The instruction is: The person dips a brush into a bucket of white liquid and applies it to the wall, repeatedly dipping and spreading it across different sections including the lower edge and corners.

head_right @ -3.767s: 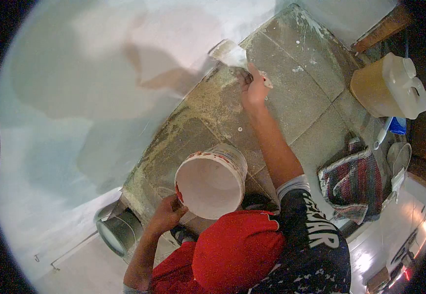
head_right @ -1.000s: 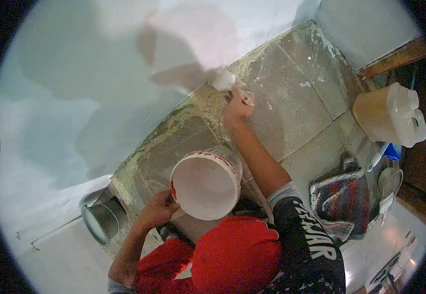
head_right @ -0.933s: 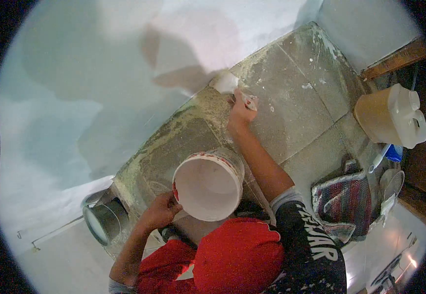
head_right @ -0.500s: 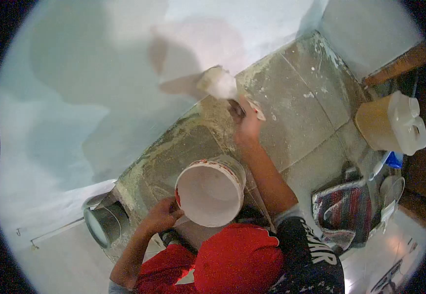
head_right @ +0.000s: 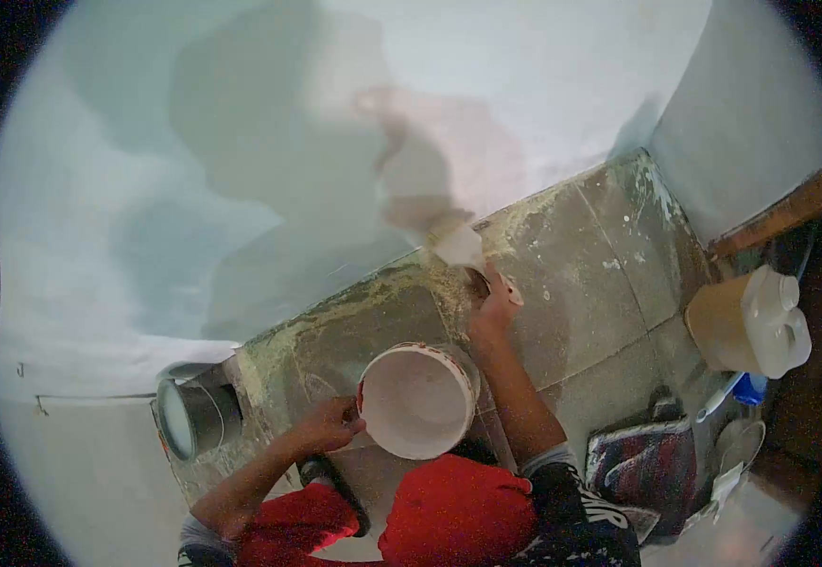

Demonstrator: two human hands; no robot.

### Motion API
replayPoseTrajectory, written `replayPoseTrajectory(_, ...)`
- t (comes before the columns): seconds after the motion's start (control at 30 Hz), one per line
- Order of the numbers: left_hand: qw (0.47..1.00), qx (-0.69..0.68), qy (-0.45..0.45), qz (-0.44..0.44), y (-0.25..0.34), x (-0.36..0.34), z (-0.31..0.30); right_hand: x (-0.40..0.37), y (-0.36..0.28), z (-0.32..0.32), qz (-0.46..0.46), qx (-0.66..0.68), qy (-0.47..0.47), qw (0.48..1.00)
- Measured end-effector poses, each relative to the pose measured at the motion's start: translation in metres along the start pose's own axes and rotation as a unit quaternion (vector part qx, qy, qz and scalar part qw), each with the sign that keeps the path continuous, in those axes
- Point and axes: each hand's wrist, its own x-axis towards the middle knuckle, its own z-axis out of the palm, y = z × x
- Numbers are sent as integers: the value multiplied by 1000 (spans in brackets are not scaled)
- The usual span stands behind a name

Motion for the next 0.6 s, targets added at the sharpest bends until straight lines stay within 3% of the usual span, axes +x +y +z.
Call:
replayPoseTrajectory(0.03, 1000, -7, 4, -2, 0, -3, 1, 0, 4, 4, 5, -5, -5, 1000)
replayPoseTrajectory(0.1, 999, -33, 15, 1, 0, -7, 3, 2, 12, 12, -14, -183, 151, 971)
replayPoseTrajectory(0.13, 999, -48, 21, 4, 2, -10, -1, 9, 14, 9, -15, -197, 141, 970)
replayPoseTrajectory(0.17, 1000, -22, 3, 1, 0, -21, -2, 12, 14, 8, -120, -279, -15, 953)
replayPoseTrajectory(0.2, 999, 25, -20, -2, -4, -30, -10, 17, 13, 9, -222, -330, -160, 903)
replayPoseTrajectory(0.23, 1000, 21, -18, 1, -13, -39, -12, 4, -2, 19, -223, -334, -164, 901)
replayPoseTrajectory(0.27, 999, 24, -5, 21, -24, -48, -16, -9, -24, 24, -104, -174, -149, 968)
replayPoseTrajectory(0.3, 999, 25, 9, 40, -35, -55, -18, -24, -43, 32, 20, -8, -128, 992)
replayPoseTrajectory(0.53, 999, -6, -19, 26, -83, -36, 2, -78, -129, 61, -30, -269, -251, 929)
replayPoseTrajectory(0.6, 996, -44, -51, 55, -77, -17, 9, -98, -141, 77, 20, -312, -281, 907)
